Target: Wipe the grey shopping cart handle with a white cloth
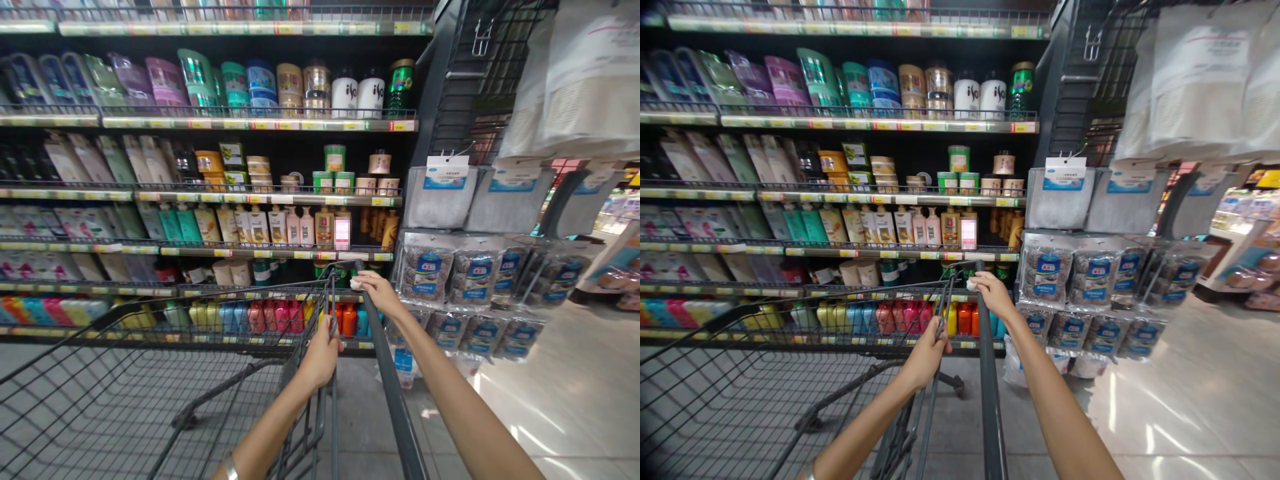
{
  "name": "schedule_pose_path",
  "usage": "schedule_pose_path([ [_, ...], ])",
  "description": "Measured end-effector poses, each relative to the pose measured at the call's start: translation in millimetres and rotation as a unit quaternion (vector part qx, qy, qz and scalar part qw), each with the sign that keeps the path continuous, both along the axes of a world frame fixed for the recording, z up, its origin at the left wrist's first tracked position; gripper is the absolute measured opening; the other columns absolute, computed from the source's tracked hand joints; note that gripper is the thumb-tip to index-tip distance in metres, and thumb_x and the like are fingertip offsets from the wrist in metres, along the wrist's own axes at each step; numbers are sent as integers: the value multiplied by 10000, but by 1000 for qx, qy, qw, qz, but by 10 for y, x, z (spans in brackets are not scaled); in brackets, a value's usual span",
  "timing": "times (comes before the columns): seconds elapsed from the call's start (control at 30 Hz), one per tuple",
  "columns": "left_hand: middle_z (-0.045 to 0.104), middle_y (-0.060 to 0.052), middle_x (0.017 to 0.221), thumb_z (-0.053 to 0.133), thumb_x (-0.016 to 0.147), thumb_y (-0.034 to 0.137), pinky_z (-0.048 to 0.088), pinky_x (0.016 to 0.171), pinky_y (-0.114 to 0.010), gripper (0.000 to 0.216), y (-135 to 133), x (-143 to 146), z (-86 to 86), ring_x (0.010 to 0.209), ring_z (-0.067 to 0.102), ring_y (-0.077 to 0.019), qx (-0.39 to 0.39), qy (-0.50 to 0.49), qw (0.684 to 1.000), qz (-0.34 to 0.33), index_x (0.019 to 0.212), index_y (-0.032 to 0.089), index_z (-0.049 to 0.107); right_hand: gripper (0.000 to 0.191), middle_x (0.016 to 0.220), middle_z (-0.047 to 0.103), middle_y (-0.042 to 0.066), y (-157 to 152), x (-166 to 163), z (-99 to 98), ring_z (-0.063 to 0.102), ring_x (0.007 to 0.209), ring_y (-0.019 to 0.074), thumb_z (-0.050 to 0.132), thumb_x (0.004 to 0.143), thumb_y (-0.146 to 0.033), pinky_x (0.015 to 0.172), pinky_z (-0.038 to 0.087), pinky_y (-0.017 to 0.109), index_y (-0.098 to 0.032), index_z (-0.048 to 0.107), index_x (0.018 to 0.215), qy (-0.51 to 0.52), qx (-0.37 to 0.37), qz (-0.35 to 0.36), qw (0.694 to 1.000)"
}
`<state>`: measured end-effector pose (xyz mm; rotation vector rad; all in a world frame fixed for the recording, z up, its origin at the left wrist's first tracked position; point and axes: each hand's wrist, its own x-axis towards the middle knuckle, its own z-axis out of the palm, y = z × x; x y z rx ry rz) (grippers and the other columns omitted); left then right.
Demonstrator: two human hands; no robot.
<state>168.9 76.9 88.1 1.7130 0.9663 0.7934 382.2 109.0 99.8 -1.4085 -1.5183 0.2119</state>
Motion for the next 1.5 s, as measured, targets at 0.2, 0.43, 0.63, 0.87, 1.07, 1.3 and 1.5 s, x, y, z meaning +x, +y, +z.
schedule_pose_path([
  [0.2, 450, 75, 562, 394, 820, 179, 327, 557, -222, 46, 57, 40, -25, 545, 453, -115, -11, -24, 1000, 4, 829, 221, 412, 326, 1139, 678, 73, 184, 2, 67, 595, 1106, 199, 449, 840, -147, 1017, 403, 376, -199, 717, 1019, -48, -22, -38, 998],
  [0.43, 446, 70, 557, 402, 822, 196, 334, 554, -223, 58, 85, 92, -40, 541, 453, -113, -11, -41, 999, 8, 855, 201, 449, 289, 1045, 721, 50, -74, -132, 143, 615, 1014, 242, 491, 820, -158, 938, 420, 434, -220, 739, 956, -92, -26, -69, 993],
  [0.63, 441, 69, 590, 406, 817, 210, 365, 574, -226, 42, 114, 108, -19, 545, 459, -107, -9, -63, 998, 3, 824, 203, 446, 305, 1017, 728, 45, -437, -293, 177, 622, 945, 235, 473, 819, -177, 859, 447, 411, -229, 738, 959, -80, -21, -65, 994],
  [0.87, 435, 66, 631, 425, 795, 211, 380, 601, -224, 45, 168, 119, -76, 552, 462, -90, -15, -95, 995, 7, 751, 203, 432, 259, 1078, 690, 57, -1116, -527, 27, 593, 1013, 226, 519, 849, -256, 901, 465, 398, -258, 712, 1023, -7, 21, -51, 998],
  [1.07, 441, 70, 620, 457, 756, 226, 380, 589, -223, 44, 171, 124, -80, 541, 474, -89, -23, -110, 994, 6, 732, 208, 424, 202, 1018, 651, 65, -1645, -665, -19, 636, 950, 205, 583, 842, -334, 799, 525, 275, -279, 716, 984, 38, 27, -88, 995],
  [1.3, 455, 67, 679, 503, 686, 355, 390, 584, -232, 181, 157, 120, -36, 536, 455, -81, -48, -133, 990, 2, 757, 210, 422, 262, 974, 636, 58, -1972, -667, 73, 637, 884, 184, 502, 875, -231, 725, 538, 246, -335, 667, 1050, -6, 12, 34, 999],
  [1.5, 439, 72, 627, 516, 667, 385, 377, 574, -230, 219, 151, 117, -15, 551, 447, -94, -49, -126, 991, -1, 772, 215, 426, 249, 1040, 572, 67, -1501, -508, 42, 568, 1017, 184, 458, 906, -288, 857, 473, 278, -265, 682, 1012, 44, -15, 39, 998],
])
